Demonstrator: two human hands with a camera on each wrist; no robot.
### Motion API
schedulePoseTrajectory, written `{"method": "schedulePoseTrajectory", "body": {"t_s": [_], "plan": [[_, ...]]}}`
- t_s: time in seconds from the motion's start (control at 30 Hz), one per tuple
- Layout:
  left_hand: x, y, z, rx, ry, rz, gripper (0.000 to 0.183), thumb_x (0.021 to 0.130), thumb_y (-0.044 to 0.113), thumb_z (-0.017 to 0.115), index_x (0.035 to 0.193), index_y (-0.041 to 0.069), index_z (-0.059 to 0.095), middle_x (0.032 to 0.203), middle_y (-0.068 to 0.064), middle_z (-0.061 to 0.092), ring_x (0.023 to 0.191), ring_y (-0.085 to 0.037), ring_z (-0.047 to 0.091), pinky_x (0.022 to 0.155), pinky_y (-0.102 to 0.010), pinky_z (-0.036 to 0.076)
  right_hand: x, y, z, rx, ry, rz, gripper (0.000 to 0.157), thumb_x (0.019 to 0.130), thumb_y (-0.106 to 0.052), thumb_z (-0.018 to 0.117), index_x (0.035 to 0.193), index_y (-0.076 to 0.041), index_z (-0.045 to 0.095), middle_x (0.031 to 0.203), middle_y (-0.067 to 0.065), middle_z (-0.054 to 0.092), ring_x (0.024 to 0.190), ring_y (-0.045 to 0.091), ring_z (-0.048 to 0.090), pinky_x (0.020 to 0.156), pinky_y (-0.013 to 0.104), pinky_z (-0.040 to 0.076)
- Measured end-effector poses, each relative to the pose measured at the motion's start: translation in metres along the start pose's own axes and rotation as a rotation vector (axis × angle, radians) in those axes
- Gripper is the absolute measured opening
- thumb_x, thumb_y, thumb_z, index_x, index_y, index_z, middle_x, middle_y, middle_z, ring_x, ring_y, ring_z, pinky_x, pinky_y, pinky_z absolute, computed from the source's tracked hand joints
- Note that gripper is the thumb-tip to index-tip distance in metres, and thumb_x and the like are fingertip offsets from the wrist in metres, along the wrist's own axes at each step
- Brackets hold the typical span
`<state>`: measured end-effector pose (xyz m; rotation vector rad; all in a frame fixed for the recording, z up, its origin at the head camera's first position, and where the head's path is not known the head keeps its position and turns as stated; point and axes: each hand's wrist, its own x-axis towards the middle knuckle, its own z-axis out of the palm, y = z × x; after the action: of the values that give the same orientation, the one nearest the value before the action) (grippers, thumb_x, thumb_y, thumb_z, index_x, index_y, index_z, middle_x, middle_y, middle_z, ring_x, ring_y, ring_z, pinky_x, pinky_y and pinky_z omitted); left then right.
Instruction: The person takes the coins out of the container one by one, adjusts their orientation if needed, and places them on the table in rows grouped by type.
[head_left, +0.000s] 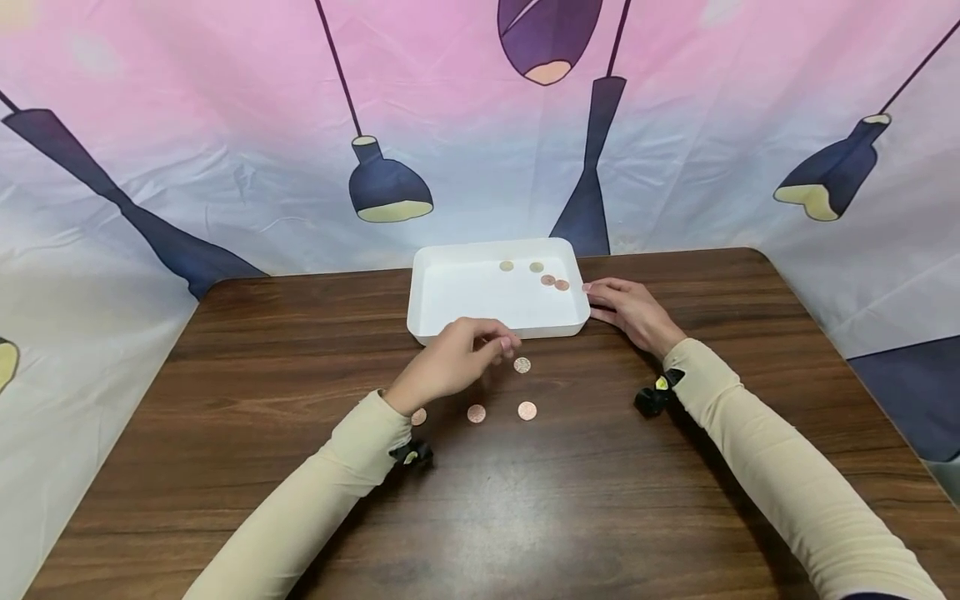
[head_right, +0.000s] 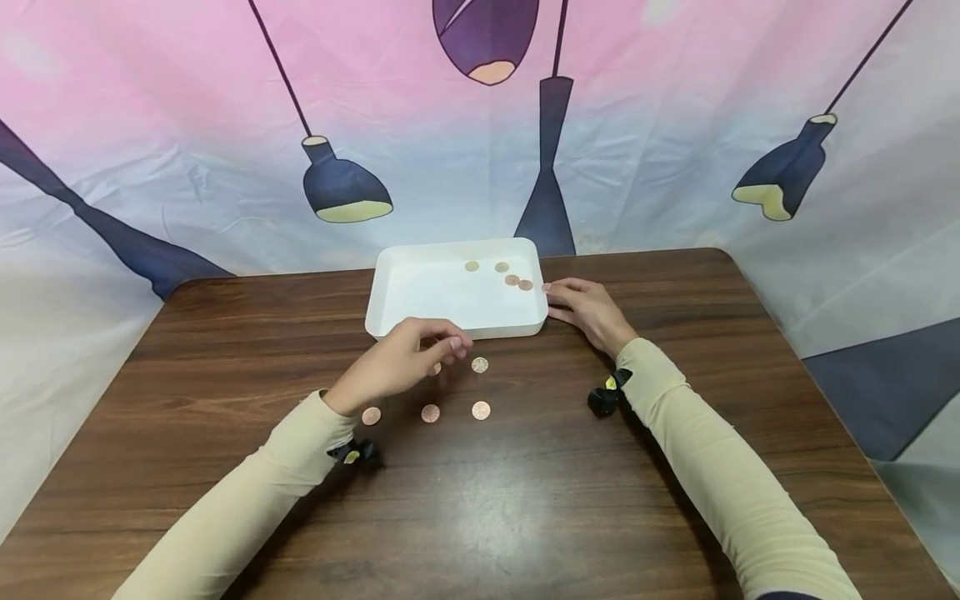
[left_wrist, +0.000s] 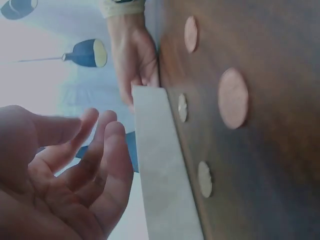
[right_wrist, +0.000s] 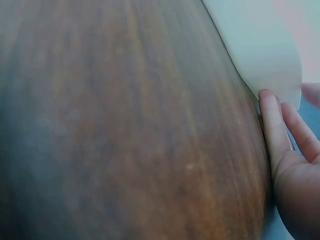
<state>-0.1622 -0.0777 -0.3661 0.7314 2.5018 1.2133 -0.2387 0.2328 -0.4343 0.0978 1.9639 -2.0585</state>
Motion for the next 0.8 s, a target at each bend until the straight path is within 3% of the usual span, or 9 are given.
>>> {"method": "schedulePoseTrajectory", "body": {"t_s": [0.17, 0.37, 0.6, 0.8], "plan": [[0.016, -0.003, -0.008, -0.025, 0.065, -0.055, 0.024, 0.111, 0.010, 0.053, 0.118, 0.005, 0.075, 0.101, -0.011, 0.076, 0.090, -0.019, 0.065, 0.074, -0.029, 0.051, 0.001, 0.001, 0.004, 0.006, -0.015, 0.005, 0.044, 0.107, -0.026, 0.066, 0.138, 0.005, 0.055, 0.136, 0.009, 0.057, 0.120, 0.013, 0.062, 0.100, 0.025, 0.055], [0.043, -0.015, -0.012, 0.022, 0.132, -0.108, 0.025, 0.109, 0.015, 0.057, 0.123, 0.006, 0.075, 0.106, -0.009, 0.076, 0.088, -0.019, 0.063, 0.077, -0.032, 0.049, -0.001, -0.001, 0.003, 0.000, -0.012, 0.010, 0.048, 0.107, -0.026, 0.065, 0.140, 0.006, 0.053, 0.140, 0.011, 0.055, 0.123, 0.014, 0.060, 0.101, 0.024, 0.055], [0.075, -0.034, -0.016, 0.080, 0.134, -0.183, 0.029, 0.106, 0.020, 0.063, 0.130, 0.007, 0.072, 0.123, -0.012, 0.072, 0.113, -0.027, 0.065, 0.095, -0.042, 0.053, -0.003, -0.002, 0.000, -0.004, -0.019, 0.014, 0.049, 0.107, -0.026, 0.065, 0.141, 0.007, 0.051, 0.140, 0.010, 0.054, 0.122, 0.013, 0.060, 0.102, 0.025, 0.054], [0.095, -0.044, -0.018, 0.123, 0.152, -0.253, 0.036, 0.103, 0.020, 0.068, 0.137, 0.009, 0.068, 0.138, -0.015, 0.065, 0.127, -0.033, 0.059, 0.105, -0.049, 0.049, -0.002, -0.001, 0.000, 0.005, -0.016, 0.007, 0.045, 0.107, -0.026, 0.065, 0.138, 0.005, 0.053, 0.138, 0.009, 0.054, 0.122, 0.013, 0.061, 0.101, 0.024, 0.055]]}}
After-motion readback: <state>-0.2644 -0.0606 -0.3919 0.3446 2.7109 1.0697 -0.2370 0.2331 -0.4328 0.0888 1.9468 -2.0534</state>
